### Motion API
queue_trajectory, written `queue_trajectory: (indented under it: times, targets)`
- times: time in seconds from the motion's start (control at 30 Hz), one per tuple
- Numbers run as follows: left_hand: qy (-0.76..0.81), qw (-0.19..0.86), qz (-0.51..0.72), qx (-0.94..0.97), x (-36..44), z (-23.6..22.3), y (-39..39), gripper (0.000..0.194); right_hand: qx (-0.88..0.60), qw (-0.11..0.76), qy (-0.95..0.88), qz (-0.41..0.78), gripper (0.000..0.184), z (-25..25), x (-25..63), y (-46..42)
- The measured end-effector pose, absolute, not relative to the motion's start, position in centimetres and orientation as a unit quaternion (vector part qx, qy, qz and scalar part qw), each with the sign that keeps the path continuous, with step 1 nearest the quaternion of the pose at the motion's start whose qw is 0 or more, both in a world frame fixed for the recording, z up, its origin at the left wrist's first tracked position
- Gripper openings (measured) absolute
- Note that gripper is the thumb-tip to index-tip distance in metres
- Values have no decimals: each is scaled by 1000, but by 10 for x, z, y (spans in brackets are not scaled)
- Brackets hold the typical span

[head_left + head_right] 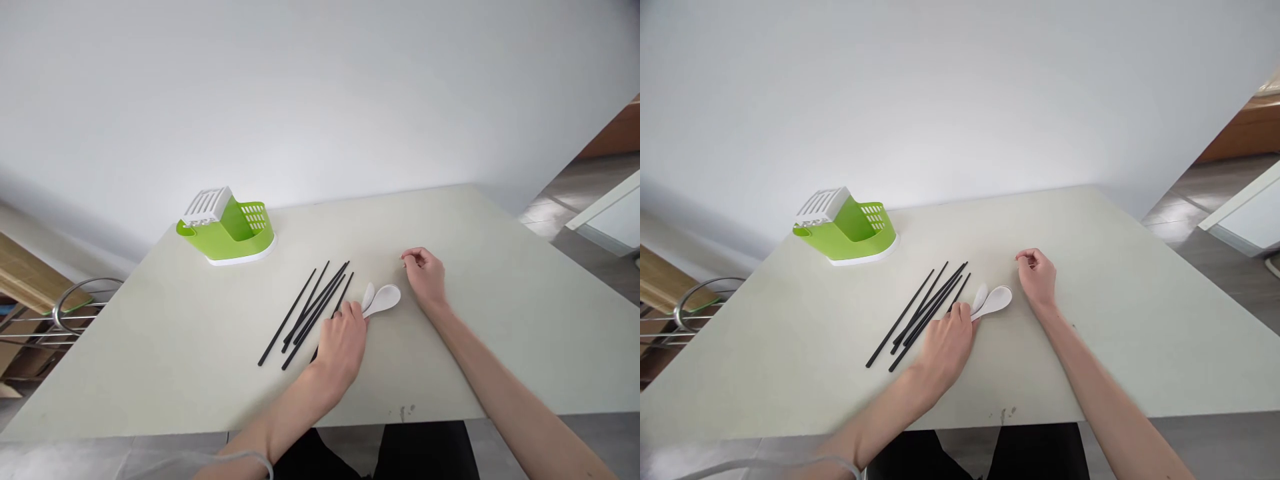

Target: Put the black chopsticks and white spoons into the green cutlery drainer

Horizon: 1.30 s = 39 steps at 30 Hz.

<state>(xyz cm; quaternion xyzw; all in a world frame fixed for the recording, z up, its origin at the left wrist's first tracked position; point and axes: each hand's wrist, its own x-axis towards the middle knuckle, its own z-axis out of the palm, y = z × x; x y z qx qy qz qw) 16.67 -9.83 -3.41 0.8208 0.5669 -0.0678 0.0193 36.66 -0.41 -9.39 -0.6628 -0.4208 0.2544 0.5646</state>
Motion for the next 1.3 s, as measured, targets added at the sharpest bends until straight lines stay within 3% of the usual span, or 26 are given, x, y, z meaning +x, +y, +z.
queue_trajectory:
  times: [0.23, 0.5, 0.7, 0.87, 1.0, 1.3]
  targets:
    - [553, -33, -70, 829, 171, -32, -103, 23, -664, 555, -431, 254, 16, -95, 367, -3]
    - [519, -51, 34, 853, 149, -22, -96, 49, -668, 545, -440, 254, 16, -94, 366, -3]
    - [516, -114, 232, 816, 80, 22, -35, 44, -674, 537, -436, 260, 16, -92, 364, -4]
    - [584, -176, 299, 734, -2, 60, 20, 66, -672, 531, -446, 258, 16, -91, 363, -5]
    - [628, -171, 281, 705, -45, 61, 36, 82, -674, 524, -454, 254, 16, -91, 361, -5]
    - [632, -150, 300, 699, -19, 54, 48, 71, -681, 515, -455, 253, 16, -91, 361, -6]
